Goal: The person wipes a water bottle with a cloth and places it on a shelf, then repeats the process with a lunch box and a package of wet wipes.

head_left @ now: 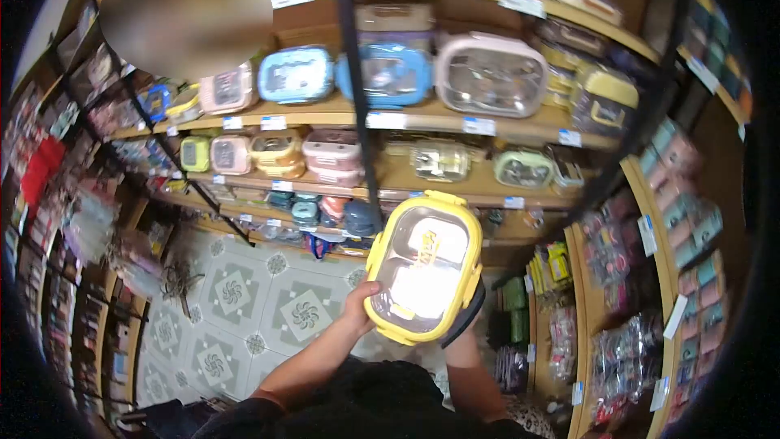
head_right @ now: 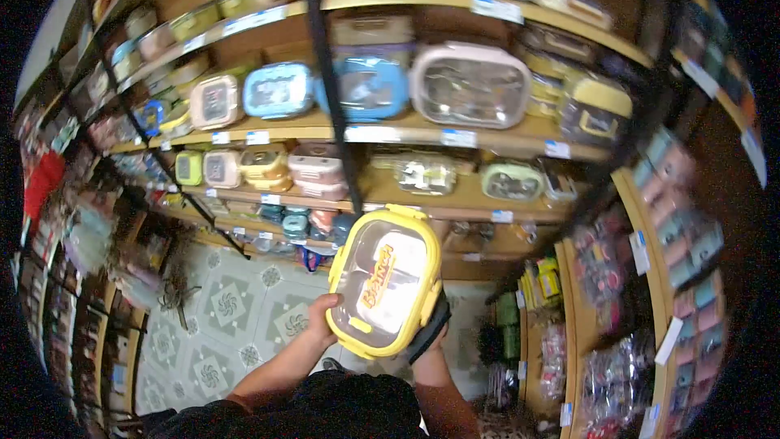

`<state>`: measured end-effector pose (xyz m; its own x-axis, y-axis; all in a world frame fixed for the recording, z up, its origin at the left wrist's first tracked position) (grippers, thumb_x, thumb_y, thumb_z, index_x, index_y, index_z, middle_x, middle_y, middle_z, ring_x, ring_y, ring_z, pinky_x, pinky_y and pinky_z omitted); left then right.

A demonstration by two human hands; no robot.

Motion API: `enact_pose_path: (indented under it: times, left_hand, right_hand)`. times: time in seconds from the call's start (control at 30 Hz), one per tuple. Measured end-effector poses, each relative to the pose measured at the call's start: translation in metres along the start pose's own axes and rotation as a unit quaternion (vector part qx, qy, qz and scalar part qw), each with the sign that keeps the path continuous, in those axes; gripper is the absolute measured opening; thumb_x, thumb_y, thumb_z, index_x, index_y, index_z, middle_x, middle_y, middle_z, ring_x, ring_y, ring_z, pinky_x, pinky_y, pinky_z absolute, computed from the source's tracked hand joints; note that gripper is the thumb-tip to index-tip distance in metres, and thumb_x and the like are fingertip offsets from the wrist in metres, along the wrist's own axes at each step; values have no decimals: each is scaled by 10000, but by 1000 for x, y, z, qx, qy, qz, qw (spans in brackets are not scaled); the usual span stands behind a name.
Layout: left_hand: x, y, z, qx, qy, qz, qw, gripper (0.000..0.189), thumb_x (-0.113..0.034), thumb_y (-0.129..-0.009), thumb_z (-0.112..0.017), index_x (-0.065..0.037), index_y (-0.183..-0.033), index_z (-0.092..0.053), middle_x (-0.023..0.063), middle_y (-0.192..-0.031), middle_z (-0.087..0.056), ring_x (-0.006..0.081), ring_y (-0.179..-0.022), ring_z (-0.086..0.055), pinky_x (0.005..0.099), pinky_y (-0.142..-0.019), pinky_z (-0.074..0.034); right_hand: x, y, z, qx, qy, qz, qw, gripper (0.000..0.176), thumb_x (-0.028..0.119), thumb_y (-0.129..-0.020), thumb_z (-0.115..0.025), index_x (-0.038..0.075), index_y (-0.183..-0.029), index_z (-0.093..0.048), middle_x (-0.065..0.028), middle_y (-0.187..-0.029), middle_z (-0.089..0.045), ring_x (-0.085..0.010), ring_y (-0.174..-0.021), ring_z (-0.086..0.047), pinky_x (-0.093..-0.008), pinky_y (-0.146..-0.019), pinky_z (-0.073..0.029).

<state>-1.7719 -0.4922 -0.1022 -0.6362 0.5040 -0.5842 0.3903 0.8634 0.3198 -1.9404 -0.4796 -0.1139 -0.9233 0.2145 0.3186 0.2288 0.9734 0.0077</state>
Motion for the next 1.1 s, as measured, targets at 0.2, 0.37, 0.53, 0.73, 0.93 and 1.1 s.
enact_pose_path:
  times: [0.2, 0.37, 0.53, 0.73, 0.93, 1.1]
  left_hand:
    - [-83, 21, 81, 24, 42, -65, 997, 594, -253, -669, -536, 65, -1145, -380, 197, -1024, -529, 293, -942, -535, 376, -836, -435]
    - [-143, 59, 156, 49, -14, -16, 999, 455, -85, -713, -528, 36, -1136, -415, 131, -1030, -540, 213, -930, -547, 303, -817, -442]
    - [-204, 103, 204, -45, -31, -138, 989, 546, -85, -655, -587, 25, -1154, -396, 117, -1052, -514, 181, -954, -511, 284, -822, -415]
    - [-249, 133, 281, -166, 90, -295, 937, 446, -109, -699, -513, 40, -1106, -410, 151, -977, -538, 227, -850, -564, 314, -745, -467]
    - [-274, 174, 327, -243, -36, -271, 931, 421, -76, -695, -525, 44, -1091, -449, 119, -983, -554, 176, -856, -552, 272, -748, -444]
    - [-312, 163, 327, -288, -183, -308, 888, 504, -74, -674, -558, 27, -1151, -431, 83, -1007, -547, 142, -886, -524, 259, -776, -414]
  right_hand:
    - [-129, -12, -57, 80, 177, -71, 978, 391, 322, -849, -351, 38, -1099, -452, -104, -1009, -532, -221, -866, -534, -343, -765, -435]
    - [-239, -5, -93, 133, 284, -100, 944, 383, 315, -847, -354, 40, -1093, -456, -109, -1003, -535, -230, -856, -536, -349, -761, -436]
    - [-322, 6, -128, 177, 377, -107, 903, 375, 309, -845, -357, 41, -1086, -459, -114, -997, -537, -239, -847, -539, -355, -758, -438]
    - [-367, 18, -206, 513, 695, 208, 459, 364, 282, -840, -381, 38, -1100, -451, -156, -1034, -518, -278, -916, -518, -364, -798, -423]
    - [-438, -38, -180, 469, 451, -268, 710, 454, 280, -836, -438, 34, -1210, -360, -126, -1147, -454, -212, -1049, -442, -311, -884, -364]
    - [-527, -89, -103, 185, 239, -445, 843, 453, 192, -854, -438, 162, -1282, -293, -44, -1142, -442, -148, -1000, -451, -262, -836, -382]
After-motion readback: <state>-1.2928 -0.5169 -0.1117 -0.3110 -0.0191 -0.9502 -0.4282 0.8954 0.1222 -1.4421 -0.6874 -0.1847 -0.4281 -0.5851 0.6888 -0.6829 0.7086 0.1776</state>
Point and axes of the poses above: each hand's wrist, its own y-axis away from the middle knuckle, its own z-axis out of the back of the hand, x = y × z, the point moved 4 cm from there along -y, towards the middle knuckle
